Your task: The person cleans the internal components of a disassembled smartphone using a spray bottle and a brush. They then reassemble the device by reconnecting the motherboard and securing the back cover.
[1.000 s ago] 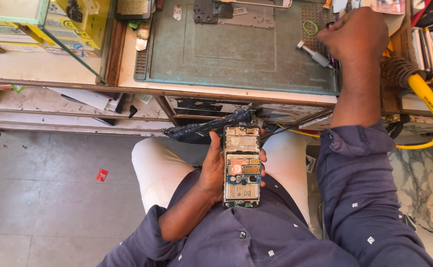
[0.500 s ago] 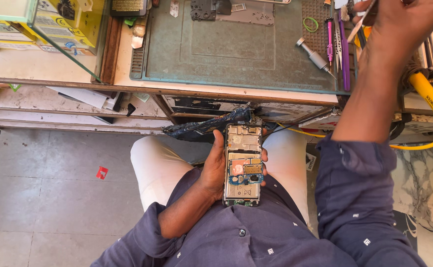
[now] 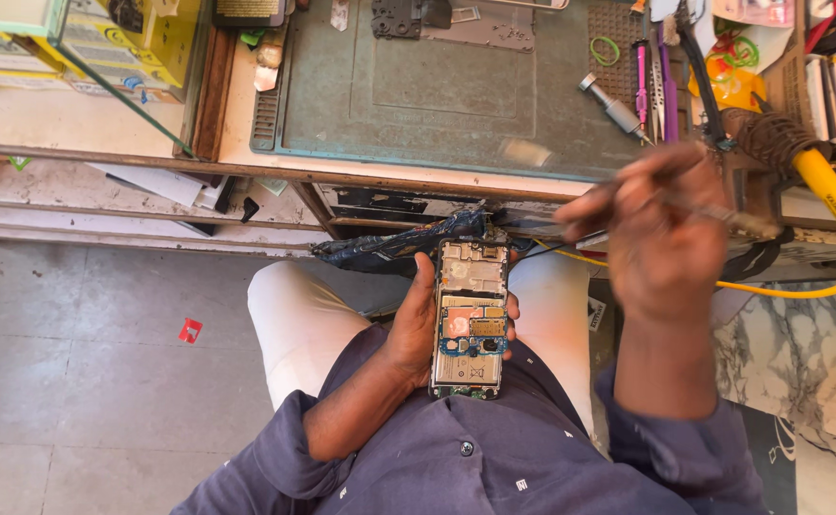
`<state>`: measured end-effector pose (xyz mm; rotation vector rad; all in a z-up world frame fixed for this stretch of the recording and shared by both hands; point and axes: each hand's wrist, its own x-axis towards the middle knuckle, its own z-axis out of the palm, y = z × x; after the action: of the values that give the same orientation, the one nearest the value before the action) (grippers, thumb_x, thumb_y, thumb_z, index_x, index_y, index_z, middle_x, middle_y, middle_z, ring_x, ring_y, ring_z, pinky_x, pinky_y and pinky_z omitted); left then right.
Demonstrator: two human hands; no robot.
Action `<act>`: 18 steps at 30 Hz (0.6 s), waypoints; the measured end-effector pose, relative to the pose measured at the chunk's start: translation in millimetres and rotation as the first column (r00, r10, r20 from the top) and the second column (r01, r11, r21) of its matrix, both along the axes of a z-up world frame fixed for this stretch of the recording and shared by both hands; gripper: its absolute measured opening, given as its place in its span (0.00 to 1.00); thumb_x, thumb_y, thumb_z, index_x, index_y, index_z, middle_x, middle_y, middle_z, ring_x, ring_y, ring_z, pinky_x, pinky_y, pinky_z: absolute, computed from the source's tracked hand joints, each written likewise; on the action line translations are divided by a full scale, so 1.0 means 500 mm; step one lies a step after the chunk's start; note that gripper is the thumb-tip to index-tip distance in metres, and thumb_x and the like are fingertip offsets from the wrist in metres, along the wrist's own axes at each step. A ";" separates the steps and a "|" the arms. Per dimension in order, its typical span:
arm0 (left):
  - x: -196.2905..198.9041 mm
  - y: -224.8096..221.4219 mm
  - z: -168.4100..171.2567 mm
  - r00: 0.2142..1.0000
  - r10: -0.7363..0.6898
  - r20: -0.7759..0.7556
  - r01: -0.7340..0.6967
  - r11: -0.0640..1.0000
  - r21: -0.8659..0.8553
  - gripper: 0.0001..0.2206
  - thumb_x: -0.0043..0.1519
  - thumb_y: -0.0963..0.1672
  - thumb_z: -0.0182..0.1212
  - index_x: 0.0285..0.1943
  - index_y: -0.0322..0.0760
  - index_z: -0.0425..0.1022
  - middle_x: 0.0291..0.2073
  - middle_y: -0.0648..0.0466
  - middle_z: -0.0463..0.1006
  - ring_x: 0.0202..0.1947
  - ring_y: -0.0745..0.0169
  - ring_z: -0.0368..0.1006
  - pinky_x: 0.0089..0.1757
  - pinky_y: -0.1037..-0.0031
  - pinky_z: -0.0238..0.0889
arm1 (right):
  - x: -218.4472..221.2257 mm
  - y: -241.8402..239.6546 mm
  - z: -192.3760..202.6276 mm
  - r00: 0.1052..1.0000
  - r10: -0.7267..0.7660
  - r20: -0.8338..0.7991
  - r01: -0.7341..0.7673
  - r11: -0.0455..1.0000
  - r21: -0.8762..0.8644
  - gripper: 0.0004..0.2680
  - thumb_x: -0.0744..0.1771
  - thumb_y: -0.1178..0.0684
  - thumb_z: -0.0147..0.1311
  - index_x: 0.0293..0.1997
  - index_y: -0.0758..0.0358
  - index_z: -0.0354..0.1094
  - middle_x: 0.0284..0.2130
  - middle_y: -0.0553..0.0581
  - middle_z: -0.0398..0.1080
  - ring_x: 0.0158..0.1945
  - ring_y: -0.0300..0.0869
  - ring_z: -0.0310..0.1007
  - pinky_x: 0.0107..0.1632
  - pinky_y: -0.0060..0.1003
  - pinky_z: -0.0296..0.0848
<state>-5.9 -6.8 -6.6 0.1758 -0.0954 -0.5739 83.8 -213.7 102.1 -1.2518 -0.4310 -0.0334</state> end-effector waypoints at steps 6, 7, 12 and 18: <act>-0.001 -0.003 -0.006 0.999 -0.011 -0.047 0.013 0.999 0.046 0.45 0.65 0.67 0.34 0.79 0.32 0.52 0.51 0.40 0.76 0.51 0.44 0.79 0.49 0.56 0.76 | -0.078 -0.004 -0.086 0.996 0.078 -0.050 -0.081 0.994 -0.071 0.08 0.75 0.52 0.53 0.53 0.68 0.67 0.34 0.65 0.77 0.38 0.47 0.80 0.44 0.43 0.80; -0.001 -0.002 -0.006 0.999 -0.018 -0.035 0.019 0.999 0.034 0.45 0.66 0.67 0.34 0.80 0.34 0.52 0.51 0.40 0.76 0.51 0.45 0.79 0.49 0.56 0.76 | -0.082 -0.005 -0.096 0.992 0.096 -0.085 -0.093 0.995 0.040 0.08 0.75 0.52 0.52 0.54 0.68 0.67 0.32 0.64 0.77 0.38 0.47 0.81 0.44 0.43 0.80; -0.003 -0.004 -0.008 0.999 -0.037 0.017 0.036 0.998 0.050 0.44 0.65 0.67 0.33 0.80 0.40 0.57 0.52 0.41 0.75 0.50 0.47 0.78 0.49 0.58 0.76 | -0.089 0.001 -0.114 0.973 0.103 -0.208 -0.074 0.987 0.144 0.05 0.72 0.56 0.55 0.49 0.65 0.63 0.33 0.62 0.76 0.37 0.46 0.79 0.42 0.43 0.80; -0.003 -0.015 -0.022 0.999 -0.034 0.012 0.033 0.998 0.057 0.48 0.64 0.70 0.28 0.73 0.31 0.62 0.51 0.40 0.74 0.47 0.47 0.79 0.47 0.57 0.76 | -0.089 0.014 -0.109 0.978 0.099 -0.184 -0.113 0.991 -0.069 0.06 0.70 0.60 0.57 0.50 0.66 0.65 0.36 0.63 0.78 0.33 0.43 0.78 0.34 0.41 0.81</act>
<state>-7.6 -14.3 -17.6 0.2333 -0.0951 -0.6096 39.5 -206.5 47.5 -1.2954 -0.3438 0.1883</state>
